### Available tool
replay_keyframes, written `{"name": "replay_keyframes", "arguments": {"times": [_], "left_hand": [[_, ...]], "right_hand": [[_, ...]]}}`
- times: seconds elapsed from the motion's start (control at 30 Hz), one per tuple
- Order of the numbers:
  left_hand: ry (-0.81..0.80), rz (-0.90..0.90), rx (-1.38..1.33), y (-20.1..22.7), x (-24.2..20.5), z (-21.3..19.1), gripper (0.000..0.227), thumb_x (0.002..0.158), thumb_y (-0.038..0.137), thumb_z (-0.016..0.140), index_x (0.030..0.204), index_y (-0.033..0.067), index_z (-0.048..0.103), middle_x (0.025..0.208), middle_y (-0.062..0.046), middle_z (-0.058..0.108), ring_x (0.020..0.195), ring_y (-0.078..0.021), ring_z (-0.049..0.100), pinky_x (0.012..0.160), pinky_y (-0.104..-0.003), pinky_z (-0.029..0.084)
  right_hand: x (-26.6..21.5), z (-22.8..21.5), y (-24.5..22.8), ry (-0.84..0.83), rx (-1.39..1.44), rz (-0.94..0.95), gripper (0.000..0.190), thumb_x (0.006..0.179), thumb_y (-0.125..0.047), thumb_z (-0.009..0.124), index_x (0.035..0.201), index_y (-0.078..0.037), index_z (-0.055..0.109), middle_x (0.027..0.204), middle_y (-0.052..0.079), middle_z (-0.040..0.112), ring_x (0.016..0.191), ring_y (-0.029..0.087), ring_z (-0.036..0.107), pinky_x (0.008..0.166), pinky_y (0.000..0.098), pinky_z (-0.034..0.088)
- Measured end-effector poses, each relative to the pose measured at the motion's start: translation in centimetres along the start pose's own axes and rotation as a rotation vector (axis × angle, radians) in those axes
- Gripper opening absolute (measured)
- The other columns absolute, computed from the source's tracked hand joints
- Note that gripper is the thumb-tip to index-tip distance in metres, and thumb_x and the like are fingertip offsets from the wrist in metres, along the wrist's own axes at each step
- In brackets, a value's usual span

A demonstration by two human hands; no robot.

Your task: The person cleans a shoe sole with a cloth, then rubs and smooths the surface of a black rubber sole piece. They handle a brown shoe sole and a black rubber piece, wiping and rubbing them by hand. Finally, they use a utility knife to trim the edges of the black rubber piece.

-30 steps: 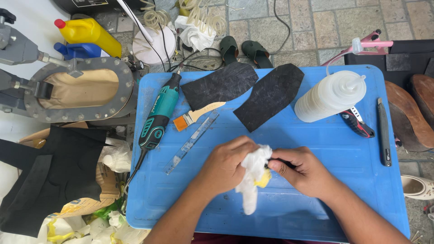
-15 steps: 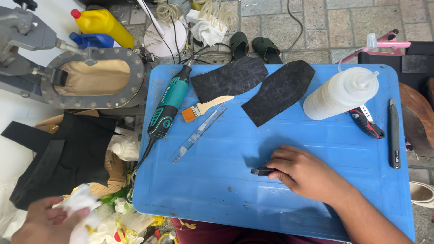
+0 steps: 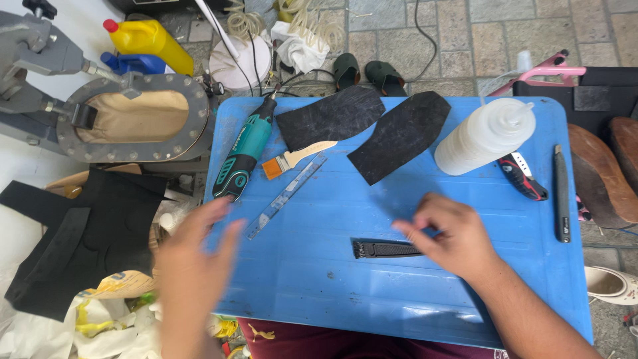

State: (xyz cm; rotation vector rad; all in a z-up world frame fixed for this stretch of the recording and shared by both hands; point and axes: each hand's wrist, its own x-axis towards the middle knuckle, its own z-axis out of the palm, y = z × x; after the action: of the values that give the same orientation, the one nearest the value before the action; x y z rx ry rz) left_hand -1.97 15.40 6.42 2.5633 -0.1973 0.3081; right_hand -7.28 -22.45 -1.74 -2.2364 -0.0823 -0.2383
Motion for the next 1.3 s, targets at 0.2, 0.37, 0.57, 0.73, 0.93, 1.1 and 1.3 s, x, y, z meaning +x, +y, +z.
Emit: {"name": "replay_keyframes", "arguments": {"times": [0.2, 0.37, 0.57, 0.73, 0.93, 1.1, 1.3], "left_hand": [[-0.153, 0.393, -0.195, 11.4, 4.4, 12.4, 0.073, 0.085, 0.033, 0.083, 0.140, -0.0009, 0.050, 0.133, -0.025, 0.061, 0.122, -0.0408, 0.059, 0.102, -0.047, 0.049], [-0.186, 0.346, -0.045, 12.7, 4.6, 17.3, 0.089, 0.079, 0.038, 0.085, 0.143, -0.0056, 0.041, 0.133, -0.028, 0.053, 0.123, -0.0433, 0.052, 0.102, -0.051, 0.045], [-0.266, 0.288, -0.079, 12.5, 5.8, 16.6, 0.084, 0.078, 0.027, 0.083, 0.144, -0.0044, 0.043, 0.131, -0.024, 0.053, 0.122, -0.0402, 0.053, 0.101, -0.049, 0.045], [-0.150, 0.511, -0.640, 15.2, 7.6, 14.6, 0.043, 0.104, 0.016, 0.064, 0.144, 0.0031, 0.053, 0.137, -0.017, 0.061, 0.125, -0.0291, 0.064, 0.098, -0.037, 0.056], [-0.289, 0.291, -1.010, 18.8, 10.9, 15.1, 0.028, 0.108, 0.018, 0.060, 0.132, 0.0042, 0.066, 0.117, -0.007, 0.072, 0.101, -0.0112, 0.070, 0.080, -0.025, 0.059], [-0.341, 0.269, -1.178, 18.6, 10.6, 15.5, 0.020, 0.108, 0.017, 0.061, 0.119, 0.0041, 0.073, 0.108, -0.003, 0.072, 0.096, -0.0060, 0.067, 0.080, -0.024, 0.057], [-0.305, 0.282, -1.261, 18.5, 10.2, 16.1, 0.018, 0.108, 0.013, 0.063, 0.118, 0.0012, 0.072, 0.112, -0.004, 0.073, 0.095, -0.0063, 0.066, 0.083, -0.023, 0.057]], "right_hand": [[0.5, -1.4, 4.2, 0.667, 0.128, -0.189, 0.082, 0.090, -0.006, 0.093, 0.143, -0.012, 0.030, 0.131, 0.006, 0.043, 0.105, 0.012, 0.048, 0.099, 0.0320, 0.045], [1.9, -2.3, 4.6, 0.587, 0.071, -0.123, 0.109, 0.086, -0.009, 0.096, 0.160, -0.004, 0.016, 0.159, 0.017, 0.032, 0.146, 0.026, 0.044, 0.119, 0.0403, 0.046], [3.2, -2.5, 4.0, 0.487, 0.092, -0.091, 0.101, 0.091, -0.011, 0.091, 0.162, -0.001, 0.020, 0.154, 0.018, 0.050, 0.144, 0.027, 0.054, 0.126, 0.0404, 0.043], [3.2, -3.0, 3.1, 0.410, 0.198, -0.177, 0.087, 0.085, -0.011, 0.083, 0.156, 0.002, 0.036, 0.147, 0.016, 0.054, 0.140, 0.026, 0.058, 0.124, 0.0393, 0.044], [3.0, -4.3, 1.4, 0.316, 0.067, -0.240, 0.087, 0.071, -0.021, 0.079, 0.148, 0.006, 0.048, 0.133, 0.018, 0.061, 0.123, 0.027, 0.062, 0.111, 0.0374, 0.046], [3.1, -4.5, 0.8, 0.272, 0.152, -0.234, 0.085, 0.073, -0.018, 0.077, 0.149, 0.007, 0.048, 0.133, 0.020, 0.061, 0.124, 0.029, 0.063, 0.112, 0.0371, 0.047], [2.9, -4.7, 0.8, 0.271, 0.153, -0.256, 0.088, 0.071, -0.016, 0.077, 0.150, 0.008, 0.046, 0.137, 0.021, 0.060, 0.127, 0.029, 0.061, 0.115, 0.0370, 0.045]]}}
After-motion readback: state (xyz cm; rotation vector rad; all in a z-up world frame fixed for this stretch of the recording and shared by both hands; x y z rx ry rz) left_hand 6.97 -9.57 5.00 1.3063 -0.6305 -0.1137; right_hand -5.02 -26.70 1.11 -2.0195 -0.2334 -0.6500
